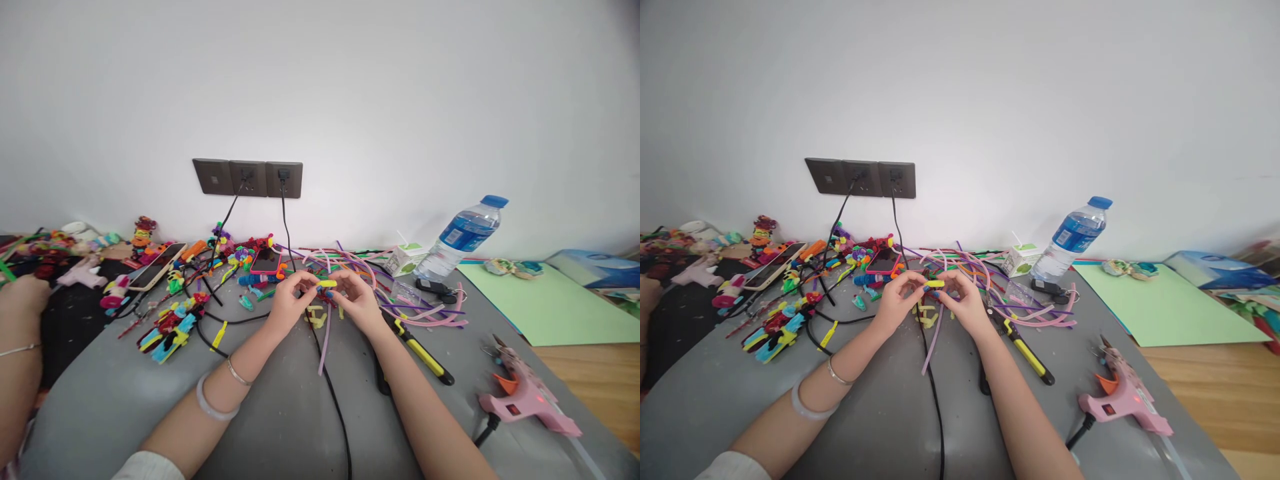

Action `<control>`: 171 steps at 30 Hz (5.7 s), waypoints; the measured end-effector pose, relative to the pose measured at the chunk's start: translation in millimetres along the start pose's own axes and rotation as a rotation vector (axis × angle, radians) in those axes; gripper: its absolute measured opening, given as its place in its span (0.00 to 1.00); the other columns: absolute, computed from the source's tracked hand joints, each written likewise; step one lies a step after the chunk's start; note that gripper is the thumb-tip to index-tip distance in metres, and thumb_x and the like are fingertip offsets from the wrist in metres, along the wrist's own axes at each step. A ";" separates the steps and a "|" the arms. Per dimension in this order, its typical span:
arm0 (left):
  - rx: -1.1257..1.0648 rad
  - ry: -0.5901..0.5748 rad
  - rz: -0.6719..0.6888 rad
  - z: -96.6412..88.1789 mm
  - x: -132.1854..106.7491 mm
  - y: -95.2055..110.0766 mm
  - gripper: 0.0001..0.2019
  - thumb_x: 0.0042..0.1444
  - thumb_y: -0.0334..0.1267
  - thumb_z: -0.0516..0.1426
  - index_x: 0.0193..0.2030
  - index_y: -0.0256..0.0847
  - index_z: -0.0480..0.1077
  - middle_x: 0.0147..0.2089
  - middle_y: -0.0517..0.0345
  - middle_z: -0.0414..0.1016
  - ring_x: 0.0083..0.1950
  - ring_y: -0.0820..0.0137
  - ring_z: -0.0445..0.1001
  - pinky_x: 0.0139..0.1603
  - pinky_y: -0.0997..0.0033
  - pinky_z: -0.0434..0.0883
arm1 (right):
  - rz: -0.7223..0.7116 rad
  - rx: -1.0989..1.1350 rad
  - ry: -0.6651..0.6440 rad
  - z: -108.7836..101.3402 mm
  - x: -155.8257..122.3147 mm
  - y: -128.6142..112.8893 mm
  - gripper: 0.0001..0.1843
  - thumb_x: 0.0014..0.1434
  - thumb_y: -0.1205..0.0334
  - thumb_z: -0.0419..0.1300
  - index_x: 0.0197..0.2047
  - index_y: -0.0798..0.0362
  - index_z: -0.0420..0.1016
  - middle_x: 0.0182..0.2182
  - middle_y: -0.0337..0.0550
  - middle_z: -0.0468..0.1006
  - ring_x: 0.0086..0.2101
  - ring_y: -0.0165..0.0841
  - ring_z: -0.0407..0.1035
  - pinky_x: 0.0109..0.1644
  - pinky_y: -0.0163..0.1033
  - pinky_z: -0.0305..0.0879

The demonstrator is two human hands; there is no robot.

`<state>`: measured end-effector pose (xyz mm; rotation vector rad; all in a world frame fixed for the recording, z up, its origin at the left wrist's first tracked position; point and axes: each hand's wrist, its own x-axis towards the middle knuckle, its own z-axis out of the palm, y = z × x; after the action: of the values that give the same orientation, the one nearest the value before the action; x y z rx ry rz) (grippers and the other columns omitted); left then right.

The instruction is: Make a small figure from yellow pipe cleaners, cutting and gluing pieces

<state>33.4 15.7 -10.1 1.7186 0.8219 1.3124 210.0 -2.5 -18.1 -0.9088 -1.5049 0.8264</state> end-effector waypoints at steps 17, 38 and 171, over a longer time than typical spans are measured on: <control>0.053 -0.055 0.004 1.4 -1.2 2.7 0.05 0.53 0.31 0.57 0.37 0.39 0.72 0.34 0.57 0.75 0.32 0.72 0.72 0.33 0.74 0.69 | -0.048 -0.055 0.005 0.5 0.2 -5.8 0.12 0.58 0.51 0.63 0.35 0.50 0.73 0.32 0.43 0.73 0.35 0.36 0.68 0.39 0.42 0.65; 0.062 -0.052 0.012 1.9 -1.4 5.6 0.04 0.53 0.32 0.57 0.36 0.39 0.72 0.34 0.57 0.75 0.32 0.73 0.72 0.33 0.74 0.70 | -0.035 -0.045 -0.003 0.2 -1.3 -6.3 0.05 0.58 0.58 0.61 0.34 0.50 0.71 0.32 0.42 0.73 0.35 0.35 0.68 0.41 0.41 0.66; 0.078 -0.005 0.214 0.9 -1.5 -3.0 0.05 0.53 0.28 0.58 0.28 0.40 0.70 0.37 0.53 0.75 0.36 0.70 0.73 0.34 0.72 0.70 | 0.147 0.163 0.112 -4.6 0.8 7.2 0.12 0.53 0.50 0.67 0.34 0.50 0.78 0.29 0.40 0.77 0.29 0.32 0.70 0.35 0.37 0.69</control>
<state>33.8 15.6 -13.6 1.9129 0.7093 1.4329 215.2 1.6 -23.6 -0.9355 -1.2662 0.9740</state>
